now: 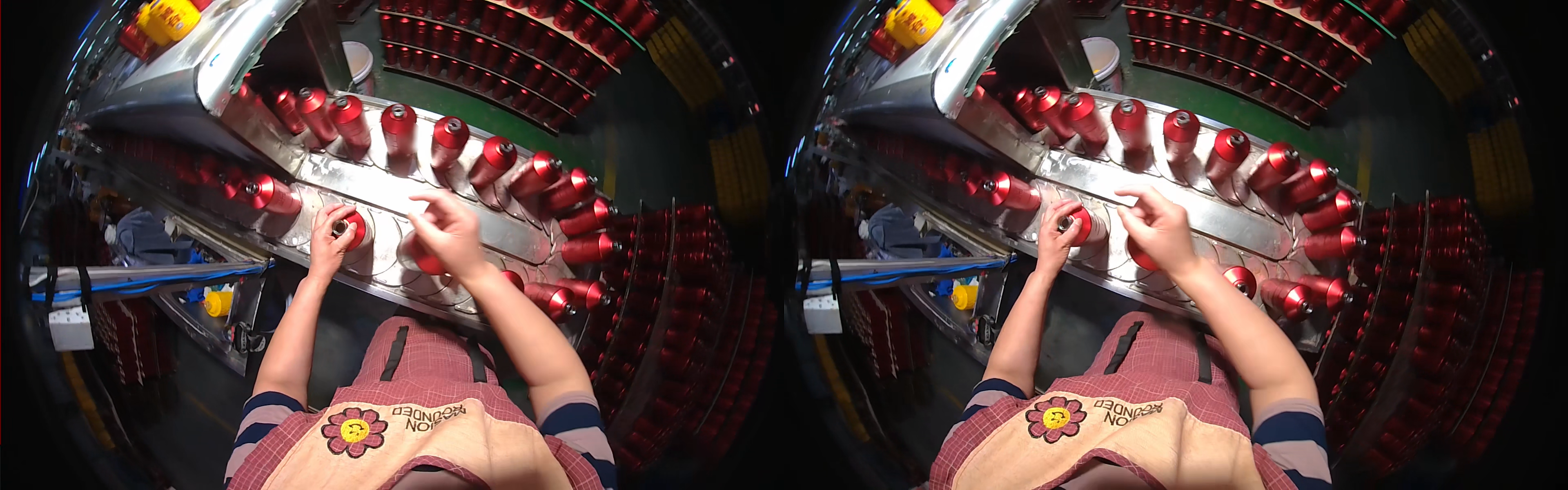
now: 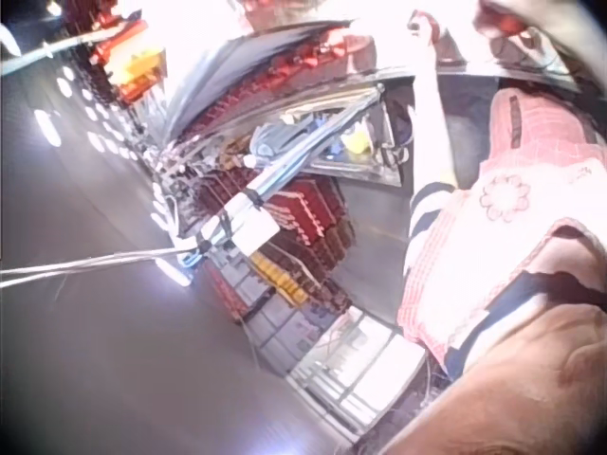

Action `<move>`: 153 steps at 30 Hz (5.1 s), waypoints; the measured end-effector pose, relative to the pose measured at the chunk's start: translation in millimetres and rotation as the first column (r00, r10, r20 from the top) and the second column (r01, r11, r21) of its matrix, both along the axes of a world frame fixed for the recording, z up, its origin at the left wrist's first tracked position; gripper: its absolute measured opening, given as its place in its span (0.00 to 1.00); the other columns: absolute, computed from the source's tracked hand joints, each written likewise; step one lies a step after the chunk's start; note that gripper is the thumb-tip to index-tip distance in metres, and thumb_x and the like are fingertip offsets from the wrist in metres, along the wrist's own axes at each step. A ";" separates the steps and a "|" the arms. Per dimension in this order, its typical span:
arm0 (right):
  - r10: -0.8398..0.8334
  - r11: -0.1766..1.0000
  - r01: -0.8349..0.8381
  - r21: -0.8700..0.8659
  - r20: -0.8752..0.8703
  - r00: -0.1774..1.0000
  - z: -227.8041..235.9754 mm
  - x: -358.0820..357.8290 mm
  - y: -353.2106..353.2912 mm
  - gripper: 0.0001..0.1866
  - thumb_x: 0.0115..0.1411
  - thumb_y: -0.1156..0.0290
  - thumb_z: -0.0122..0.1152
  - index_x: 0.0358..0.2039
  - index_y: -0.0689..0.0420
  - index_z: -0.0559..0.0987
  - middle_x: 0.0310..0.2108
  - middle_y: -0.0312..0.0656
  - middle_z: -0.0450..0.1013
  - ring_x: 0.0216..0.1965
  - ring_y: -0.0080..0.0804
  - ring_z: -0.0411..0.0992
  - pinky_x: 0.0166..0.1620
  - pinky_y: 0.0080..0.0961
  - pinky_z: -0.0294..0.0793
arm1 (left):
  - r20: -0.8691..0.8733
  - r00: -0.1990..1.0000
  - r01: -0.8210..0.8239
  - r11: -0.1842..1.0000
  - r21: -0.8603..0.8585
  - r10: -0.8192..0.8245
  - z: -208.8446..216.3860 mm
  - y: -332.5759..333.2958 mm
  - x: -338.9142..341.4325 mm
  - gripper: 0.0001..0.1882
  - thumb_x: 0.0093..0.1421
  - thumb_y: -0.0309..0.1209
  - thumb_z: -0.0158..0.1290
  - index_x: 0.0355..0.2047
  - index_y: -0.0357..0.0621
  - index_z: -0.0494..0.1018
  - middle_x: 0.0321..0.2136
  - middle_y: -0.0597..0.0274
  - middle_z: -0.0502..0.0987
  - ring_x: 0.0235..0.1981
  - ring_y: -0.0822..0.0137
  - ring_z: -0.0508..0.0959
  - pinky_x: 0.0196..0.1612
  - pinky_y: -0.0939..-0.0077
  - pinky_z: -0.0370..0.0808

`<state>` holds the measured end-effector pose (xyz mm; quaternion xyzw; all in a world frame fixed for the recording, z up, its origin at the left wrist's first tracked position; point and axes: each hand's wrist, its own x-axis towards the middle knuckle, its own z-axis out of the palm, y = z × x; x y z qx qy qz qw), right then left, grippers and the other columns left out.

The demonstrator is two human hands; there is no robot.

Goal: The recorder takes red metallic bottles from a conveyor belt and stacks them onto a pallet, using a wooden divider board between layers.

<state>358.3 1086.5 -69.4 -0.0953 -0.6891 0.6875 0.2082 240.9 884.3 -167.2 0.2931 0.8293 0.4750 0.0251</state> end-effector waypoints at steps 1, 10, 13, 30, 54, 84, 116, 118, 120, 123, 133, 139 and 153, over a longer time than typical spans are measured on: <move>-0.018 1.000 0.018 0.023 0.015 1.000 -22.6 -5.9 -5.2 0.11 0.54 0.79 0.60 0.39 0.58 0.77 0.14 0.27 0.64 0.18 0.12 0.59 0.22 0.14 0.61 | -0.003 1.000 0.010 1.000 -0.005 -0.010 -4.0 1.3 0.2 0.16 0.53 0.30 0.56 0.44 0.47 0.76 0.45 0.53 0.70 0.50 0.57 0.68 0.55 0.67 0.63; -0.160 0.971 0.145 0.190 0.063 0.985 -107.3 2.7 -22.9 0.15 0.54 0.73 0.61 0.43 0.57 0.74 0.19 0.35 0.70 0.19 0.20 0.68 0.25 0.20 0.69 | 0.007 0.991 0.132 0.991 0.002 -0.132 -29.8 26.8 29.7 0.16 0.52 0.26 0.57 0.43 0.44 0.75 0.45 0.52 0.71 0.49 0.56 0.69 0.54 0.66 0.64; -0.256 0.915 0.267 0.301 -0.076 0.964 -81.9 43.1 -3.3 0.16 0.54 0.73 0.61 0.44 0.58 0.73 0.26 0.38 0.74 0.25 0.22 0.73 0.30 0.19 0.72 | -0.005 0.993 0.120 0.992 -0.046 -0.121 -30.1 33.0 51.1 0.19 0.52 0.27 0.58 0.46 0.44 0.73 0.47 0.52 0.71 0.50 0.55 0.69 0.55 0.65 0.64; -0.934 0.331 0.942 0.053 0.161 0.319 -60.4 661.5 112.7 0.16 0.57 0.81 0.56 0.46 0.60 0.69 0.29 0.35 0.69 0.24 0.16 0.67 0.28 0.14 0.68 | 0.369 0.747 0.418 0.823 0.386 -0.552 23.9 248.3 379.3 0.10 0.62 0.22 0.47 0.45 0.36 0.68 0.36 0.62 0.73 0.29 0.78 0.72 0.30 0.88 0.67; -0.992 -0.056 0.783 0.619 -0.120 0.024 -11.4 869.3 529.2 0.22 0.50 0.71 0.68 0.45 0.58 0.74 0.48 0.43 0.71 0.50 0.35 0.68 0.52 0.29 0.68 | 0.146 0.325 0.857 0.357 0.371 -0.934 64.3 963.8 741.1 0.11 0.58 0.31 0.52 0.39 0.40 0.77 0.34 0.62 0.80 0.37 0.73 0.78 0.43 0.79 0.72; -0.941 0.281 0.920 0.275 0.266 0.208 -16.7 837.9 470.1 0.16 0.54 0.72 0.64 0.44 0.55 0.74 0.24 0.36 0.73 0.23 0.16 0.68 0.27 0.19 0.68 | 0.032 0.104 0.995 0.104 -0.008 -0.994 90.5 774.8 695.9 0.18 0.55 0.33 0.58 0.45 0.46 0.72 0.23 0.53 0.77 0.25 0.68 0.78 0.29 0.74 0.72; -0.006 0.976 -0.085 0.203 0.409 0.913 -49.3 437.4 68.9 0.17 0.48 0.79 0.66 0.41 0.59 0.78 0.19 0.28 0.67 0.20 0.12 0.61 0.27 0.12 0.64 | 0.592 0.804 -0.176 0.973 0.149 0.055 96.2 -43.1 281.7 0.14 0.53 0.19 0.55 0.42 0.37 0.75 0.27 0.74 0.73 0.22 0.87 0.65 0.23 0.91 0.61; -0.006 0.966 -0.101 0.237 0.414 0.910 -47.2 398.8 59.3 0.17 0.48 0.79 0.67 0.41 0.58 0.78 0.18 0.29 0.65 0.20 0.13 0.61 0.26 0.12 0.64 | 0.575 0.805 -0.246 0.964 0.097 0.148 85.3 -62.3 243.3 0.13 0.53 0.18 0.55 0.40 0.38 0.75 0.23 0.76 0.71 0.18 0.87 0.61 0.19 0.90 0.56; 0.041 0.941 -0.171 0.291 0.403 0.914 -35.4 359.7 50.8 0.18 0.49 0.77 0.67 0.42 0.58 0.77 0.18 0.30 0.64 0.19 0.14 0.61 0.25 0.13 0.63 | 0.503 0.848 -0.255 0.961 0.107 0.169 80.5 -74.8 204.9 0.13 0.53 0.19 0.56 0.40 0.38 0.76 0.21 0.76 0.70 0.18 0.87 0.62 0.19 0.90 0.57; 0.052 0.928 -0.194 0.317 0.406 0.912 -24.7 321.1 40.2 0.19 0.49 0.75 0.67 0.43 0.57 0.77 0.19 0.33 0.65 0.19 0.18 0.61 0.25 0.17 0.64 | 0.401 0.896 -0.216 0.976 0.018 0.191 64.0 -90.8 152.8 0.14 0.52 0.18 0.57 0.41 0.37 0.75 0.20 0.76 0.69 0.17 0.86 0.62 0.20 0.89 0.59; -0.020 0.822 -0.203 0.532 0.382 0.924 133.5 301.0 73.3 0.21 0.45 0.76 0.69 0.42 0.59 0.78 0.19 0.38 0.72 0.18 0.21 0.70 0.23 0.20 0.67 | 0.460 0.881 -0.103 0.994 -0.046 0.113 18.0 -95.7 96.3 0.13 0.51 0.19 0.57 0.38 0.36 0.75 0.25 0.74 0.72 0.25 0.83 0.67 0.29 0.87 0.67; -0.100 0.731 -0.047 0.680 0.175 0.980 194.9 265.1 122.9 0.21 0.43 0.82 0.66 0.41 0.64 0.76 0.27 0.42 0.77 0.23 0.23 0.75 0.28 0.17 0.72 | 0.491 0.868 -0.051 0.996 -0.068 0.078 13.9 -87.0 102.6 0.14 0.50 0.19 0.57 0.39 0.35 0.75 0.27 0.73 0.72 0.28 0.83 0.68 0.33 0.87 0.67; 0.074 0.773 -0.312 0.553 0.409 0.909 -16.2 48.0 158.3 0.16 0.51 0.67 0.64 0.42 0.52 0.76 0.17 0.35 0.65 0.21 0.21 0.64 0.27 0.22 0.64 | 0.408 0.906 -0.118 0.993 -0.002 0.108 -3.4 -114.9 96.9 0.13 0.49 0.18 0.59 0.36 0.39 0.75 0.32 0.76 0.71 0.22 0.87 0.61 0.24 0.91 0.58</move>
